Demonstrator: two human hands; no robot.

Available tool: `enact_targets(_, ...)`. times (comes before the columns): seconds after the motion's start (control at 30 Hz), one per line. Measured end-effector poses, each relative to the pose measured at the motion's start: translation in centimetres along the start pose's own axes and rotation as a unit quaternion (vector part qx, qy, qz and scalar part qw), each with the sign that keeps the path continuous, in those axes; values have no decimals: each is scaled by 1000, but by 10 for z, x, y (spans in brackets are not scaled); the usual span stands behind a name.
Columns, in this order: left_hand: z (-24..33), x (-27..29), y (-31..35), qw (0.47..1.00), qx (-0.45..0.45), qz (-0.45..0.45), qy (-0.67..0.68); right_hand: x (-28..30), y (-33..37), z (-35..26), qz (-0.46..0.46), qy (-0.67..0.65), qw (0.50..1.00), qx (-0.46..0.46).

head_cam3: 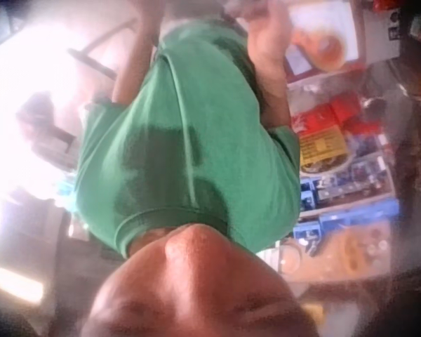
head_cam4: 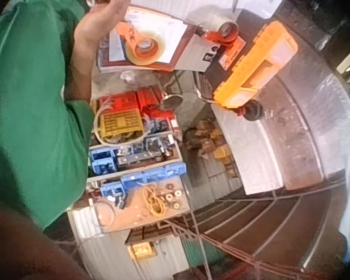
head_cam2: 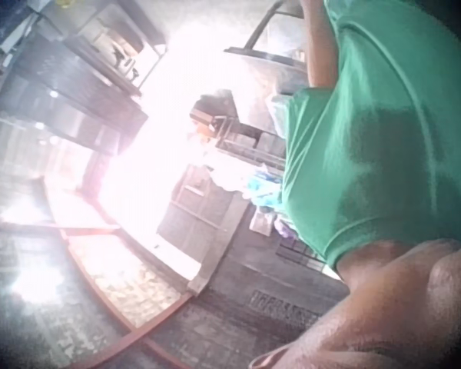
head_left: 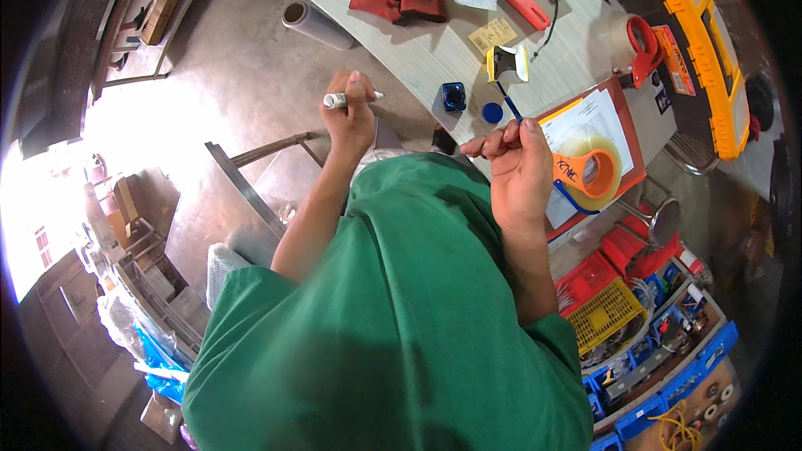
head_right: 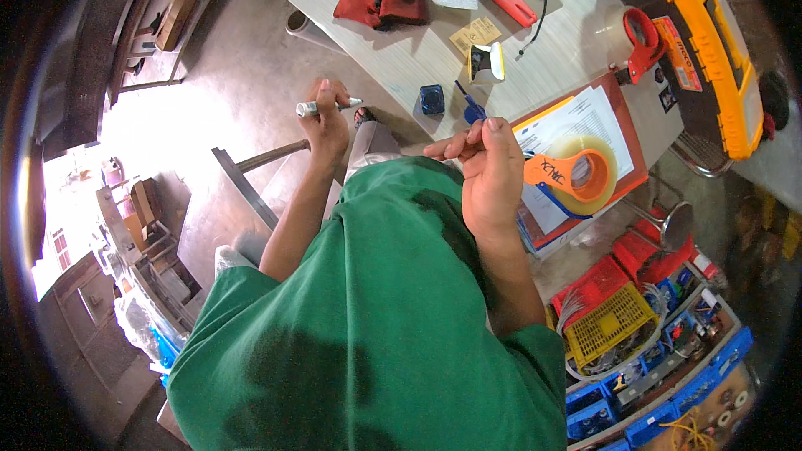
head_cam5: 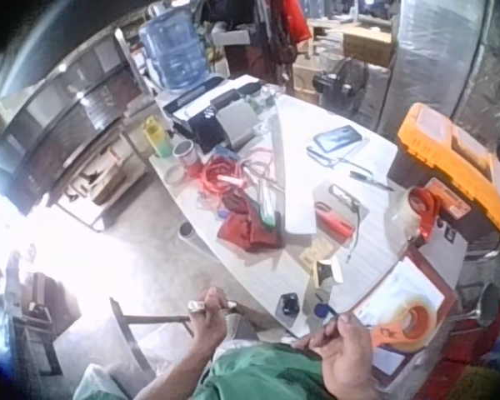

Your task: The person refills a white marker with blue ink using a small brush and an ink bottle. They dip the brush into the ink, apply ink into the marker tip, and repeat the process. Later, they briefly write on a bubble-wrapped tray before returning to refill the marker.

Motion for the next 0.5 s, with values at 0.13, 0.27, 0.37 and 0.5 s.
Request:
enact_targets(0.13,13,-8,15,999,-21,-31,-12,1,-1,4,12,62,998,3)
enact_targets(0.27,42,-19,21,981,-139,-99,-89,1,-2,6,15,144,989,25)
enact_targets(0.37,53,-28,25,965,-188,-140,-121,2,-1,5,28,317,948,30)
enact_targets(0.5,48,-36,31,961,-160,-179,-136,-13,-9,-12,31,637,759,127)
Point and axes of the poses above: each hand's wrist, its own y-axis away from the middle knuckle, its own x-axis out of the back of the hand, z = x × y, the point moved 9 cm from there along -y, towards the middle knuckle, and after that the axes turned 7 degrees about -x, right-handed, at the moved point
